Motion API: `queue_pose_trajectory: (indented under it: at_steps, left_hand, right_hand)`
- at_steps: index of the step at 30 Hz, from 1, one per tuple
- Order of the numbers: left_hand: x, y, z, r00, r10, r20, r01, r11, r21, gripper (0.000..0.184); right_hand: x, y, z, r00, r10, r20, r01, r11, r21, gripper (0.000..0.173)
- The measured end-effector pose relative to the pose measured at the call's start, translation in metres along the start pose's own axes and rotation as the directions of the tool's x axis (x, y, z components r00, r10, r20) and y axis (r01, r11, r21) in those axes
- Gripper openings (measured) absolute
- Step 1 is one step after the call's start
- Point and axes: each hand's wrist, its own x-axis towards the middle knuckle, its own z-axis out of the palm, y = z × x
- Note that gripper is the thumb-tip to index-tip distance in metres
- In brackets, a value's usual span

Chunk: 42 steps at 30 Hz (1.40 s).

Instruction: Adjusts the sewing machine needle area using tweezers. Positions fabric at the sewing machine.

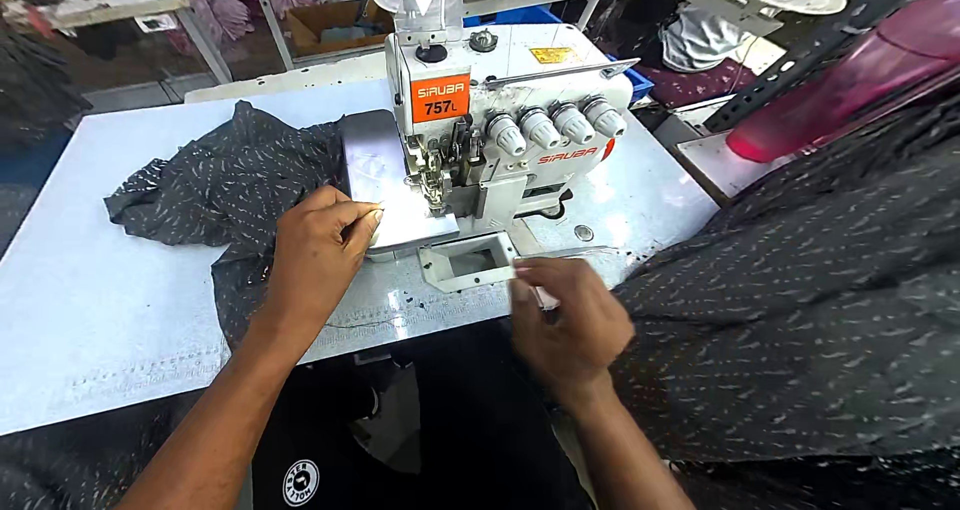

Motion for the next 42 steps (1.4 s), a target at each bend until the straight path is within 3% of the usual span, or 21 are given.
queue_pose_trajectory:
  at_steps: [5,9,11,14,16,20,26,29,32,34,37,40,42]
  left_hand:
    - [-0.001,0.001,-0.002,0.999,-0.04,-0.012,0.04,0.999,0.007,0.014]
    - [-0.002,0.001,-0.003,0.996,-0.084,-0.029,0.084,0.996,0.009,0.014]
    - [0.001,-0.001,-0.007,0.99,-0.13,0.046,0.126,0.989,0.077,0.022]
    - [-0.001,-0.008,-0.022,0.948,-0.21,0.239,0.154,0.96,0.233,0.049]
    - [-0.009,-0.004,-0.031,0.95,-0.196,0.241,0.131,0.956,0.262,0.044]
    - [-0.013,0.003,-0.035,0.984,-0.132,0.116,0.104,0.97,0.22,0.032]
    - [-0.02,-0.008,-0.026,0.986,-0.138,0.093,0.125,0.984,0.126,0.028]
    - [-0.017,-0.013,-0.024,0.986,-0.159,0.043,0.154,0.983,0.101,0.025]
    - [-0.01,-0.014,-0.023,0.996,-0.084,0.002,0.082,0.977,0.199,0.032]
    - [-0.004,-0.006,-0.021,0.999,0.017,-0.039,-0.008,0.974,0.227,0.032]
    - [0.008,0.007,-0.009,0.993,0.107,-0.046,-0.101,0.987,0.128,0.031]
    - [0.023,0.009,0.009,0.994,0.054,0.095,-0.06,0.997,0.052,0.031]
    - [0.03,0.005,0.019,0.993,-0.005,0.117,0.003,1.0,0.021,0.025]
  right_hand:
    - [0.003,-0.038,0.036,0.993,-0.068,0.096,0.056,0.991,0.123,0.009]
    - [0.01,-0.049,0.047,0.985,-0.074,0.156,0.056,0.991,0.118,0.01]
    - [0.017,-0.051,0.051,0.977,-0.078,0.197,0.062,0.994,0.086,0.014]
    - [0.027,-0.057,0.055,0.963,-0.083,0.258,0.07,0.996,0.06,0.018]
    - [0.036,-0.062,0.061,0.942,-0.065,0.329,0.064,0.998,0.014,0.025]
    - [0.049,-0.07,0.078,0.885,-0.001,0.465,0.04,0.996,-0.074,0.032]
    - [0.017,-0.063,0.071,0.921,-0.03,0.389,0.024,1.0,0.02,0.027]
    - [-0.001,-0.052,0.053,0.955,-0.01,0.296,-0.013,0.997,0.077,0.018]
    - [-0.01,-0.037,0.035,0.979,0.028,0.203,-0.045,0.996,0.077,0.013]
    - [-0.008,-0.025,0.02,0.992,0.043,0.123,-0.047,0.998,0.031,0.012]
    - [0.02,0.012,-0.01,0.993,0.098,-0.069,-0.105,0.989,-0.105,0.017]
    - [0.07,0.08,-0.036,0.93,0.343,-0.132,-0.343,0.939,0.024,0.032]
    - [0.102,0.136,-0.039,0.828,0.56,-0.022,-0.549,0.819,0.169,0.041]
